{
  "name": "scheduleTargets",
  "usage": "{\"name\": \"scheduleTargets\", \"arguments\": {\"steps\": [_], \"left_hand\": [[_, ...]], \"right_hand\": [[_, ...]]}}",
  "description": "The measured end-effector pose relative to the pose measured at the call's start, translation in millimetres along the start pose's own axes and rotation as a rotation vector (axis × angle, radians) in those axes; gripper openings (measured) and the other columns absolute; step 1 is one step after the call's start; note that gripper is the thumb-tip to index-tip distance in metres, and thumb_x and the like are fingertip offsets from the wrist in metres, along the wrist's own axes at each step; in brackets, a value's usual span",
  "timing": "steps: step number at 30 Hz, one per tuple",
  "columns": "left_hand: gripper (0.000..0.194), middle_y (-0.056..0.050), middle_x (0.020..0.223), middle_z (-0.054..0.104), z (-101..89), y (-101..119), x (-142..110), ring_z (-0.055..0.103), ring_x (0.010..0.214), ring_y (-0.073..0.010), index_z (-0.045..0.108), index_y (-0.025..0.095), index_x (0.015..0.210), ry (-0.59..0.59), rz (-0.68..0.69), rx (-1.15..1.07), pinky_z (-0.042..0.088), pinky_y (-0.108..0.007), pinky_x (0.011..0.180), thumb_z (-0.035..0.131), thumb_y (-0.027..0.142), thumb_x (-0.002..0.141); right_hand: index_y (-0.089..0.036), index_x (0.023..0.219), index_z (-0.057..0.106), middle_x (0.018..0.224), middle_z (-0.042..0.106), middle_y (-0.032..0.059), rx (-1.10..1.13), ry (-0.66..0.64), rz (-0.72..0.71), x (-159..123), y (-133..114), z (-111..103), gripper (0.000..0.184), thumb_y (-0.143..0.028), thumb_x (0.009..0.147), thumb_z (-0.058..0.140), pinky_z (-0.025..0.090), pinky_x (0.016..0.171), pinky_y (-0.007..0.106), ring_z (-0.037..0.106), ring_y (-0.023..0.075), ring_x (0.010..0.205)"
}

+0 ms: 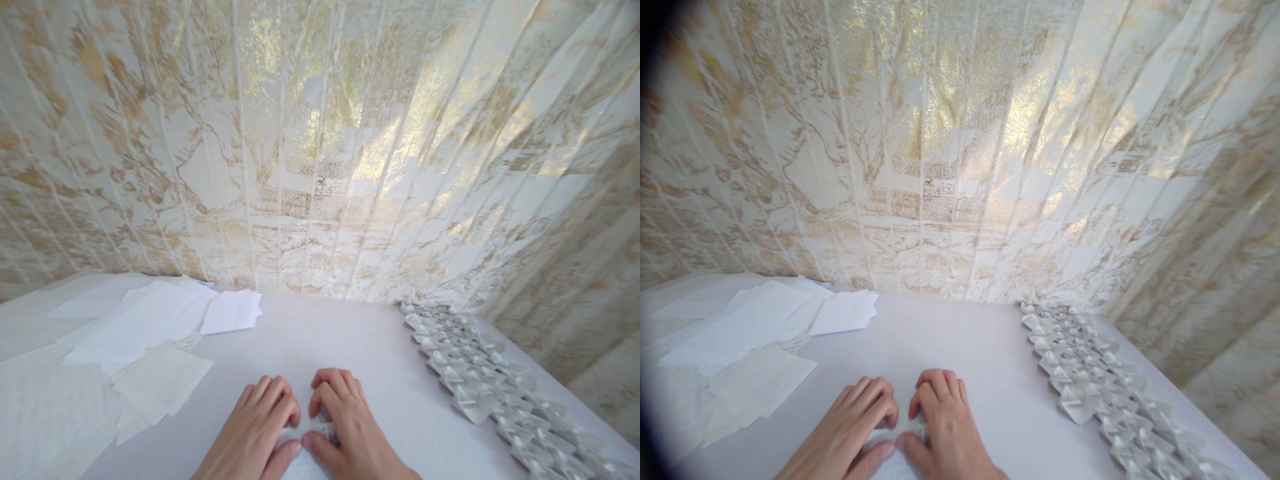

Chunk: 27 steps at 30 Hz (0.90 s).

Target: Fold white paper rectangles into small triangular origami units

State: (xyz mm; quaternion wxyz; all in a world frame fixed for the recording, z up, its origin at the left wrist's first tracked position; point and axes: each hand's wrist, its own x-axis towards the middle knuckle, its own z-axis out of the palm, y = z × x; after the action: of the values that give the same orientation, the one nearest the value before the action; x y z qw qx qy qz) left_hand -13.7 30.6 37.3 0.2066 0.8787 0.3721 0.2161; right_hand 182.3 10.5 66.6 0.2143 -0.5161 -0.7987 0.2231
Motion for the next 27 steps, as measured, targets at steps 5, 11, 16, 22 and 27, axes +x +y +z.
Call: {"name": "scheduleTargets", "arguments": {"steps": [5,11,16,22,27], "left_hand": [[0.017,0.001,0.098,0.054,-10.7,13.3,-0.4,0.047,0.096,-0.0227,0.052,0.023,0.086,-0.019,-0.091,-0.038,0.033,-0.034,0.081,0.055,0.008,0.079],[0.024,0.002,0.101,0.056,-21.0,12.9,-4.4,0.049,0.096,-0.0208,0.051,0.025,0.087,-0.033,-0.057,-0.060,0.037,-0.032,0.082,0.049,0.003,0.076],[0.033,0.002,0.104,0.056,-28.1,9.7,-6.0,0.051,0.100,-0.0202,0.052,0.026,0.092,-0.086,-0.030,-0.041,0.039,-0.031,0.086,0.049,-0.001,0.073],[0.035,0.003,0.104,0.055,-21.0,8.7,-7.1,0.050,0.098,-0.0196,0.053,0.026,0.091,-0.027,0.037,-0.017,0.038,-0.030,0.084,0.046,-0.003,0.075],[0.028,0.002,0.098,0.057,-11.0,2.2,-5.3,0.049,0.090,-0.0212,0.052,0.024,0.086,-0.002,0.095,0.068,0.036,-0.030,0.076,0.062,0.004,0.069]], "right_hand": [[-0.021,0.094,0.060,0.118,0.054,0.0050,0.048,-0.086,0.024,0.5,0.1,-11.3,0.031,-0.001,0.071,0.068,0.036,0.098,0.038,0.047,0.0234,0.113],[-0.026,0.101,0.064,0.131,0.051,0.0032,0.233,-0.244,0.010,-1.2,4.5,-37.5,0.051,0.006,0.063,0.050,0.030,0.110,0.040,0.040,0.0213,0.129],[-0.026,0.102,0.067,0.136,0.050,0.0035,0.283,-0.303,-0.028,-3.0,8.5,-48.6,0.062,0.008,0.057,0.042,0.029,0.112,0.042,0.038,0.0206,0.134],[-0.025,0.099,0.069,0.139,0.050,0.0036,0.308,-0.331,-0.026,-1.6,11.9,-52.1,0.062,0.007,0.053,0.041,0.031,0.110,0.044,0.039,0.0225,0.135],[-0.025,0.097,0.068,0.136,0.051,0.0034,0.378,-0.315,-0.013,-1.7,13.4,-50.9,0.058,0.002,0.052,0.045,0.028,0.112,0.043,0.040,0.0219,0.132]]}}
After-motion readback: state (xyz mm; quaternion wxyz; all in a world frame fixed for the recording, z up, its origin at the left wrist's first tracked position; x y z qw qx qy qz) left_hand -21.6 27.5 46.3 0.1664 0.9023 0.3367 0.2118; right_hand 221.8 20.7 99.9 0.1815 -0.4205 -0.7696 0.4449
